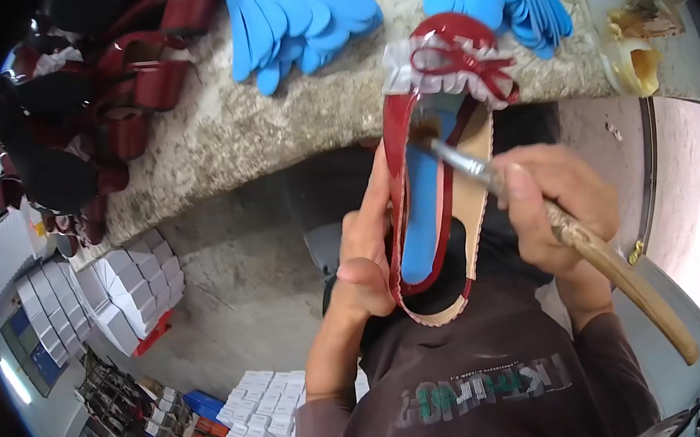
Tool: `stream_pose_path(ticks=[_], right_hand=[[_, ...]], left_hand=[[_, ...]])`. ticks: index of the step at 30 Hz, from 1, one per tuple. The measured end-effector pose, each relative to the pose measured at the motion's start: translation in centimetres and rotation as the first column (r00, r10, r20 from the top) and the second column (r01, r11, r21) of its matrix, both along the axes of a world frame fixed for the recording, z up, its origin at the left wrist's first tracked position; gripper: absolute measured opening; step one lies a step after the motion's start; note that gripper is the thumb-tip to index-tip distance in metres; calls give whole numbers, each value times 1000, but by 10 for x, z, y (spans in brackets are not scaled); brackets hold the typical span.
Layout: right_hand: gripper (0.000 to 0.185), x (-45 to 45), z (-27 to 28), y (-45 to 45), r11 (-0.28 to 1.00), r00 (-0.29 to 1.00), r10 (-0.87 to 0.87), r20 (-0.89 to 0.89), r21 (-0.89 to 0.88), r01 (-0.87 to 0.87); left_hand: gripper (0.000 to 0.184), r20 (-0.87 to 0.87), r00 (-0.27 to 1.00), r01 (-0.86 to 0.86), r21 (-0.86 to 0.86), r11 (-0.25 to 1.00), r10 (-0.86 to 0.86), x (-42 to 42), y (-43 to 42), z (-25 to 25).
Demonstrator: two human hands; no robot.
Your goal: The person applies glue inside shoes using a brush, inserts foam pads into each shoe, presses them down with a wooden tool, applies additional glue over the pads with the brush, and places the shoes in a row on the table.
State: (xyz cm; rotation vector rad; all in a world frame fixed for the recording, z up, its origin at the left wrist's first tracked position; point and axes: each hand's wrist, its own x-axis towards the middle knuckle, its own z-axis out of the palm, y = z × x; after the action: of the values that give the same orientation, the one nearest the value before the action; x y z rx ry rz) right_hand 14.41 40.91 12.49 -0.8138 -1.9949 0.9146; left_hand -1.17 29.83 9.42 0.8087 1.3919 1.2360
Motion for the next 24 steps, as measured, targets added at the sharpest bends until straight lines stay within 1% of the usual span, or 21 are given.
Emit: stream_pose_path(ticks=[1, 2, 4, 5, 8, 9, 10, 12, 14, 15, 16, 17, 18, 19, 20, 21, 22, 24], right_hand=[[6, -2, -2, 4, 997, 1000, 17, 2, 79, -17], [7, -4, -6, 7, 986, 999, 36, 1, 161, -36], [8, -3, -6, 6, 992, 999, 48, 13, 120, -49], [7, -2, 1, 7, 1000, 1000, 20, 22, 1, -20], [14, 8, 17, 5, 983, 996, 69, 59, -174, -58], [13, 12, 20, 3, 972, 987, 159, 23, -178, -152], [13, 14, 21, 0, 953, 969, 245, -14, -177, -244], [9, 14, 19, -7, 929, 949, 290, -120, -204, -310], [5, 14, 24, -9, 864, 894, 429, -130, -230, -448], [8, 15, 23, -6, 835, 873, 466, -144, -256, -488], [8, 15, 23, -1, 837, 875, 463, -143, -253, -485], [11, 15, 25, 8, 784, 834, 530, -154, -285, -551], [13, 17, 28, 13, 773, 821, 550, -152, -279, -569], [16, 18, 31, 19, 762, 809, 569, -150, -273, -587], [18, 19, 33, 25, 751, 796, 587, -148, -267, -604], [18, 20, 39, 28, 818, 848, 518, -109, -226, -529], [18, 22, 42, 27, 843, 863, 495, -96, -188, -505], [17, 25, 47, 25, 886, 893, 444, -73, -111, -450]], left_hand=[[139, -34, 999, 29, -4, 1000, -29, -5, 0, -1], [139, -20, 1000, 23, 3, 1000, -23, -7, 2, -5], [139, 6, 1000, 12, 18, 1000, -12, -11, 4, -12], [138, 3, 1000, 29, 19, 999, -29, -12, 4, -9], [135, 35, 999, 29, 24, 999, -30, -12, 4, -7], [134, 23, 1000, -14, 28, 1000, 13, -10, 6, -6], [132, 23, 1000, -19, 37, 999, 18, -11, 5, -6], [129, 21, 999, -31, 53, 998, 30, -12, 4, -6], [128, 40, 999, 5, 62, 998, -8, -13, 1, -11], [127, 45, 999, 18, 66, 998, -21, -14, 0, -12], [127, 67, 998, 15, 62, 998, -19, -13, 0, -11], [127, 76, 997, 18, 67, 998, -23, -11, 1, -9], [126, 86, 996, 20, 72, 997, -26, -9, 3, -7], [127, 96, 995, -37, 51, 998, 32, -4, 6, -1], [127, 117, 993, -35, 57, 998, 29, -4, 6, 0], [127, 138, 990, -34, 62, 997, 25, -3, 5, 0], [127, 158, 987, -33, 68, 997, 22, -2, 5, 1], [128, 124, 991, -56, 33, 998, 51, 1, 7, 6]])
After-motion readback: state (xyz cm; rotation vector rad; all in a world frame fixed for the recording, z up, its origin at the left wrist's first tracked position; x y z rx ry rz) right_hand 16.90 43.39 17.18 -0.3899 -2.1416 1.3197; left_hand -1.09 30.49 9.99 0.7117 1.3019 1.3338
